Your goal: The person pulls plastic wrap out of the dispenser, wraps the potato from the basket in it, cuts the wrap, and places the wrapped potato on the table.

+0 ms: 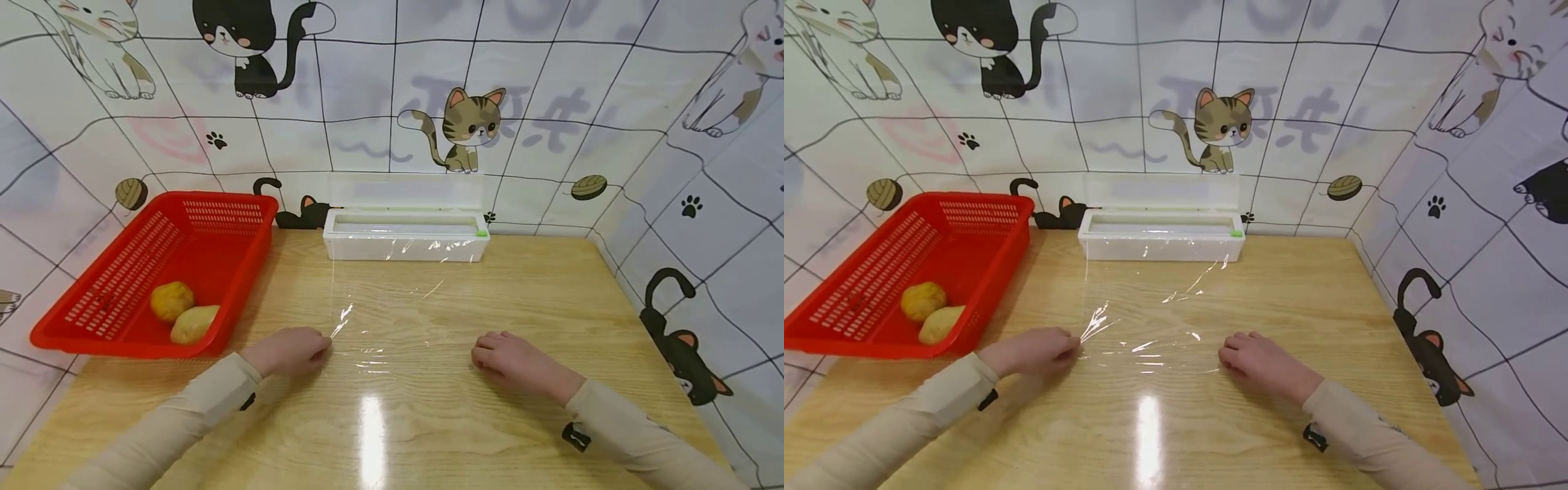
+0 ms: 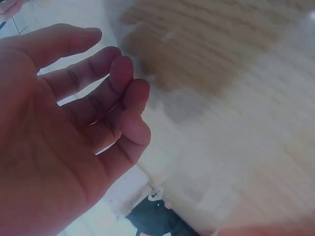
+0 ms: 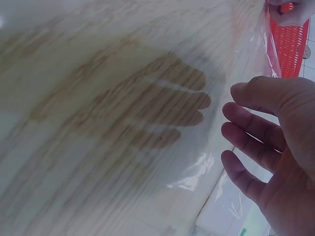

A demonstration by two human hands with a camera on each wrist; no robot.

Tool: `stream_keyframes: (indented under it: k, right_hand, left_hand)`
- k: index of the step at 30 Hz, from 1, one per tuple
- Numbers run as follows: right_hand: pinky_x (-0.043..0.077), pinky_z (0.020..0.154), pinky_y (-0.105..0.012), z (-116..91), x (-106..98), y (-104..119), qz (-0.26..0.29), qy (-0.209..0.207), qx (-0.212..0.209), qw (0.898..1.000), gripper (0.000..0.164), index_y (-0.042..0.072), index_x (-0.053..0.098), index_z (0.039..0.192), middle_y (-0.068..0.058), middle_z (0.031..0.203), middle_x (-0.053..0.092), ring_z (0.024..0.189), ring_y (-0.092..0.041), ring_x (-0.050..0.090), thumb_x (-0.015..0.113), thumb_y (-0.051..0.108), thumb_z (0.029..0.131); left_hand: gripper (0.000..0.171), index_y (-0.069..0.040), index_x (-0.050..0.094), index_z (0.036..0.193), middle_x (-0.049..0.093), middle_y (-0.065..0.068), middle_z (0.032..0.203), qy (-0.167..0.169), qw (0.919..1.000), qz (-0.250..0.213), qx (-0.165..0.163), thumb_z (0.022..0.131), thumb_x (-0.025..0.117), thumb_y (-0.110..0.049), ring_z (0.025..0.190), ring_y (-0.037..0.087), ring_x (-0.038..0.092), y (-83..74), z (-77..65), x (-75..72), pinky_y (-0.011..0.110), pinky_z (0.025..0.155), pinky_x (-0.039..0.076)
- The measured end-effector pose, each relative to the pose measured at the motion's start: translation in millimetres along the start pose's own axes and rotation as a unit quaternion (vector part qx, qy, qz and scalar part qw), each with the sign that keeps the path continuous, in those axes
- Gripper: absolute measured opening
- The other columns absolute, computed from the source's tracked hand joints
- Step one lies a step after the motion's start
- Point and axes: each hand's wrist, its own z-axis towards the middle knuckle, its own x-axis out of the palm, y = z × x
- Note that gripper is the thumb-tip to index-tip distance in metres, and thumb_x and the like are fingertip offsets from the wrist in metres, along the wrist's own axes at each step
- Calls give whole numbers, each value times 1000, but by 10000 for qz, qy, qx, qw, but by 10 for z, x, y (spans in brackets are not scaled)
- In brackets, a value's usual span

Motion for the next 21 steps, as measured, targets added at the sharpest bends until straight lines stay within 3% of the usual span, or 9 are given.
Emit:
stream_keyframes:
  k: [4,9,17,21]
  right_hand:
    - [37,62,-28,-6,-7,10,44,-38,26,10000,25,15,53,80,8,80,45,72,-10,42,76,5,79]
    - [40,63,-29,-24,6,12,67,-62,51,9999,25,15,54,81,8,80,48,73,-10,45,76,5,78]
    - [42,64,-31,-43,-11,9,166,39,136,9998,24,14,55,83,8,80,49,73,-10,46,76,3,79]
    - [42,63,-31,-45,-32,3,206,134,238,9994,23,15,55,85,9,81,48,73,-9,46,75,3,80]
  left_hand:
    - [23,-10,48,73,40,-4,64,132,9999,-24,-76,87,63,-1,60,13,37,31,24,-159,28,56,37]
    - [18,-10,51,77,46,-2,68,147,9994,202,-233,88,65,-4,63,15,44,118,35,-483,29,57,42]
    - [14,-10,55,82,53,-1,70,-29,9948,451,-916,89,67,-8,65,16,49,218,-75,-1153,30,60,46]
    - [16,-9,52,81,45,-1,65,-207,9902,573,-1258,89,64,-5,61,16,45,386,-153,-1344,30,58,41]
